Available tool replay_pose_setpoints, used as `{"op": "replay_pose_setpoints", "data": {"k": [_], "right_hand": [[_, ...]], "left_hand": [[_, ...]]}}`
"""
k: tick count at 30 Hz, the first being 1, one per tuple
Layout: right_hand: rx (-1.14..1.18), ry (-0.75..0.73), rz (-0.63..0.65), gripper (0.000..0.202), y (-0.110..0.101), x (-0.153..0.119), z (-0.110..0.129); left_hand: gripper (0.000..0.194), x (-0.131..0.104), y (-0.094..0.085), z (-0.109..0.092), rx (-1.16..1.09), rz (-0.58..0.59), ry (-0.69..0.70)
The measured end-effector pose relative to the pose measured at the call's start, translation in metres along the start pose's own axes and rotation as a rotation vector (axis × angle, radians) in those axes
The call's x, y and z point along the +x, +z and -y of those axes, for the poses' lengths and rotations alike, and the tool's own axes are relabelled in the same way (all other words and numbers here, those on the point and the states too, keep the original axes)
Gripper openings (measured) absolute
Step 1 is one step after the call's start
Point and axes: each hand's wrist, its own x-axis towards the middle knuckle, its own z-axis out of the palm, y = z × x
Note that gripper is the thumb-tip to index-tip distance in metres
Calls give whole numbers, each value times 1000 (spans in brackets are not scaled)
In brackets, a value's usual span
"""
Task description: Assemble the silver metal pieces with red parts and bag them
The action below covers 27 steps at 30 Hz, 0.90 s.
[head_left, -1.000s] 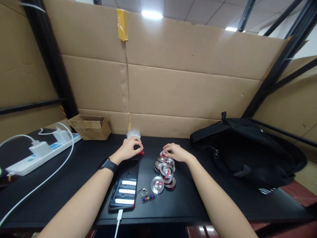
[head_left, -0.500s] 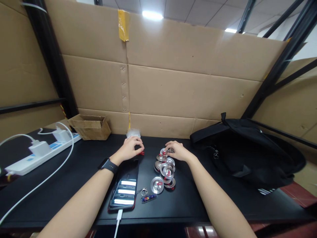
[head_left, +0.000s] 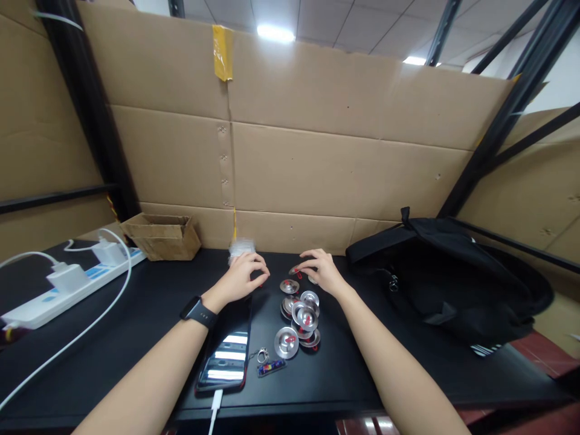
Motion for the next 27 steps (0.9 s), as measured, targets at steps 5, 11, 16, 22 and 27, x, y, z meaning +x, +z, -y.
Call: {"op": "replay_pose_setpoints", "data": {"k": [5, 11, 16, 22, 27], "right_hand": [[485, -31, 89, 14, -1, 0, 26], [655, 54, 151, 20, 9, -1, 42], [707, 68, 140, 21, 15, -1, 44], [707, 44, 198, 28, 11, 0, 37], [465, 245, 171, 33, 2, 1, 11]], "left_hand": [[22, 3, 4, -23, -191, -39, 32], [12, 3, 12, -26, -392, 19, 42], [8, 4, 15, -22, -508, 56, 38], [14, 4, 6, -17, -303, 23, 31], [10, 0, -6, 10, 76, -38, -159]]}}
